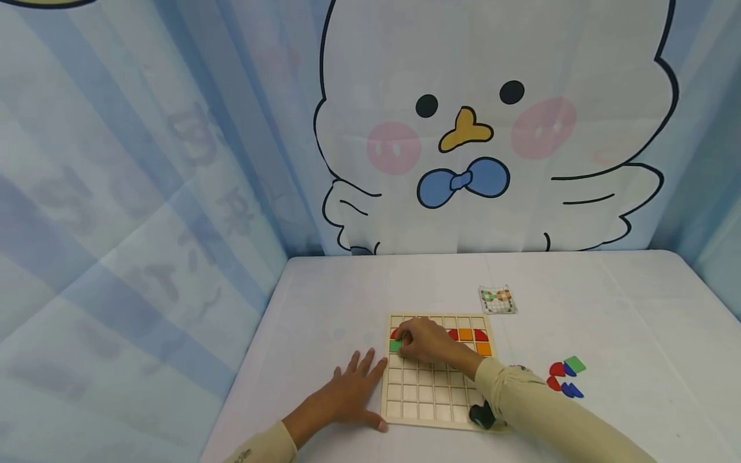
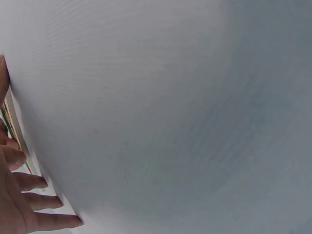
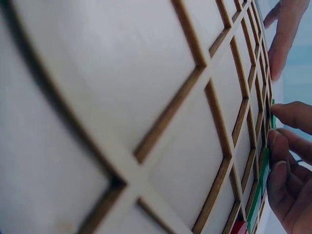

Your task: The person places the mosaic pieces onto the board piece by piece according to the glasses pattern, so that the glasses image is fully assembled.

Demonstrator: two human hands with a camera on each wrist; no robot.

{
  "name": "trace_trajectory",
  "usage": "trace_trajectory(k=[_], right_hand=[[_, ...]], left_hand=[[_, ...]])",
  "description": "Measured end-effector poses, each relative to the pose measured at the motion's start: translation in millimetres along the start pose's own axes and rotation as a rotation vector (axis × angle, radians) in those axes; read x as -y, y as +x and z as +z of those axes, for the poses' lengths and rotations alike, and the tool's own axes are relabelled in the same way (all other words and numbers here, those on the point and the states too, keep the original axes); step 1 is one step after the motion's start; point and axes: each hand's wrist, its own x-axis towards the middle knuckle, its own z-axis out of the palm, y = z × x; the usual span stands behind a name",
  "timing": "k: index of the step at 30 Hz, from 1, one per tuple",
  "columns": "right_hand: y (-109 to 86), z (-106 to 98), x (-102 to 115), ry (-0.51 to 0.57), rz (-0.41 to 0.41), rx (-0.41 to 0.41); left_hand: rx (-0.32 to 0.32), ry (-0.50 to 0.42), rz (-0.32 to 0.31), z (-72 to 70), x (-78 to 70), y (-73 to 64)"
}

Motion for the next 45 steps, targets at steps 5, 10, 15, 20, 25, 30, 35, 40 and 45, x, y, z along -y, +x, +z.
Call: trace_trajectory(k=[5,10,15,20,25,30,35,40,45], right_hand=[[0.2,1,0,-0.012,-0.006,0.003],[-1.1,0,1,-0.017,-0.021,0.018],[-3.7,-4,-4,0.005,-0.098,0.043],[-8.2,-12,-15,0.045,-0.174,0.076],[-21.7,-29,-28,0.109,-0.182,0.119],[-39.9,-51,-48,0.176,-0.137,0.134],[-58.2,-69,-73,0.146,-0.06,0.075],[-78.4,-86,-94,0.152,0.025,0.039],[-102.6,-104,-110,0.171,0.106,0.031]], left_hand=[[-0.003,0.005,0.007,3.7,2.1,0.9],[-0.006,0.003,0.014,6.5,4.0,1.9],[-0.004,0.005,0.017,6.9,4.9,2.1],[-0.003,0.008,0.002,7.6,4.6,2.8],[0.006,0.013,-0.015,10.6,5.1,5.2],[0.008,0.013,-0.028,10.2,4.5,5.5],[0.007,0.02,-0.037,9.1,3.8,6.6],[0.008,0.014,-0.033,8.8,4.5,6.8],[0.004,0.01,-0.033,9.3,5.2,6.7]])
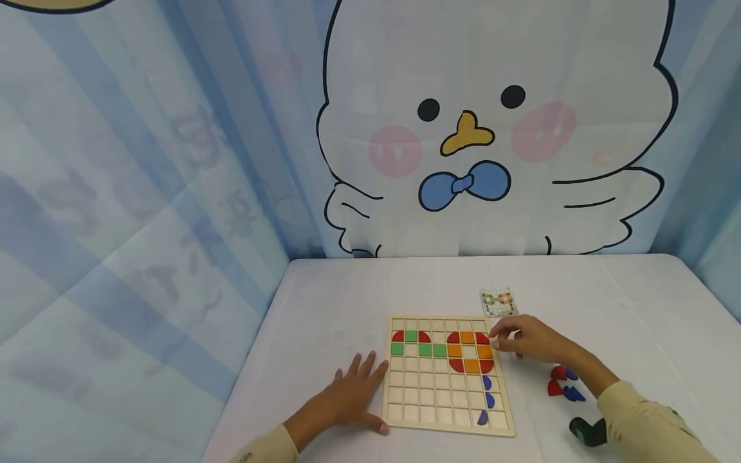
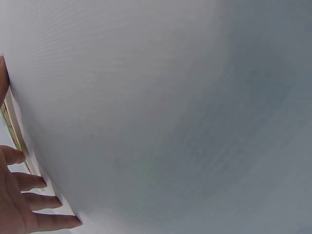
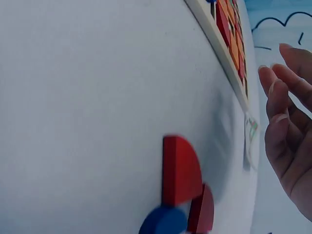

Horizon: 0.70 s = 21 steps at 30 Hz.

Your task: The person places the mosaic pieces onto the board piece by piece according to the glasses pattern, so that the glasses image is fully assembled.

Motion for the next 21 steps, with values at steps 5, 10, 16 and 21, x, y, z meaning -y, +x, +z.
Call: trace_trajectory(k=[5,10,16,21], right_hand=[[-26.4,-16,-15,0.02,0.084,0.023],[-48.3,-29,-35,0.043,0.114,0.082],[-68.1,-39,-52,-0.016,0.126,0.07],[-77.1,-41,-60,-0.126,0.126,0.024]], left_hand=[[0.003,0.0,0.001,-0.6,-0.3,-1.3],[0.001,0.004,0.002,-0.9,-0.7,-1.5],[-0.006,0.009,0.003,0.0,-1.1,-1.3],[-0.011,0.007,0.01,-0.3,-1.5,-2.0]])
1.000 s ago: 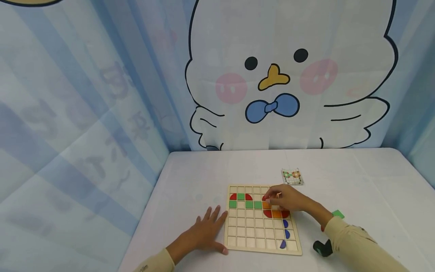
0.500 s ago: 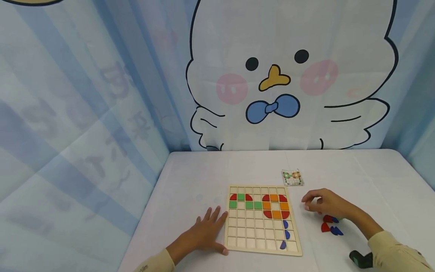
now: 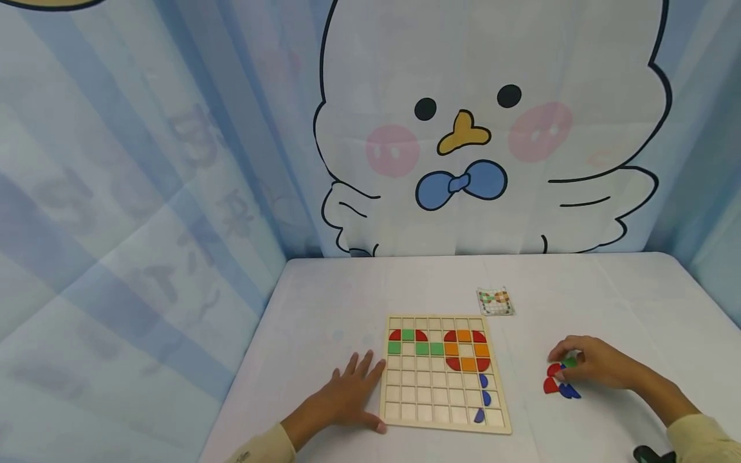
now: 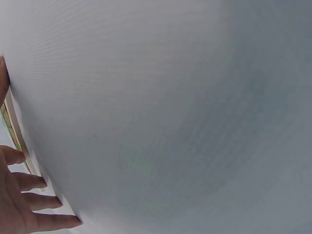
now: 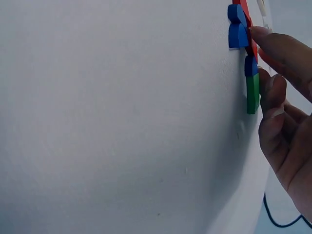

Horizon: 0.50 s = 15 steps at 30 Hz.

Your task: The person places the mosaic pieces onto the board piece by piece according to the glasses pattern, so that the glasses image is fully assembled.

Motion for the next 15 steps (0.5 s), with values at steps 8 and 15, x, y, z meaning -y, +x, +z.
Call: trace_trajectory(k=[8,15], right_hand=[[-0.1,1.6,-1.9,-0.063,-0.028,-0.042],[6.3,1.5,1.0,-0.057,-0.02,-0.02]], left_hand=[[0.004,-0.005,-0.004,-1.9,-1.4,-1.4],[0.001,-0.004,-0.008,-2.4,-2.3,-2.1]])
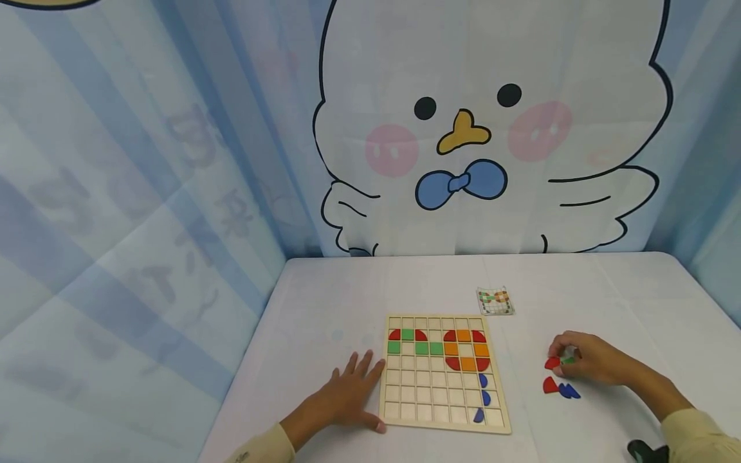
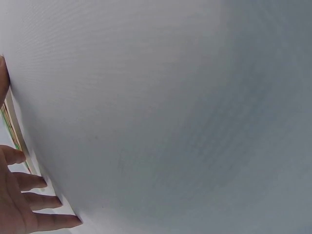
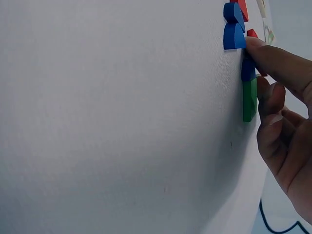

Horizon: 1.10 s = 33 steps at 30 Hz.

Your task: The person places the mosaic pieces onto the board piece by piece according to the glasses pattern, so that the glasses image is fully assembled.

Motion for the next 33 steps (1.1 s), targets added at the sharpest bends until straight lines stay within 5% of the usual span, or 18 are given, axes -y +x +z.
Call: trace_trajectory(k=[18,27,33], right_hand=[[13.6,4,25,0.194,0.028,0.01],[24.7,11,44,0.114,-0.05,-0.029],[41.4,20,58,0.152,-0.087,-0.012]], left_hand=[[-0.002,-0.001,0.003,0.3,0.5,-0.8],[0.001,0.002,0.004,0.9,1.9,0.1],[0.003,-0.001,0.002,0.6,1.9,0.3]])
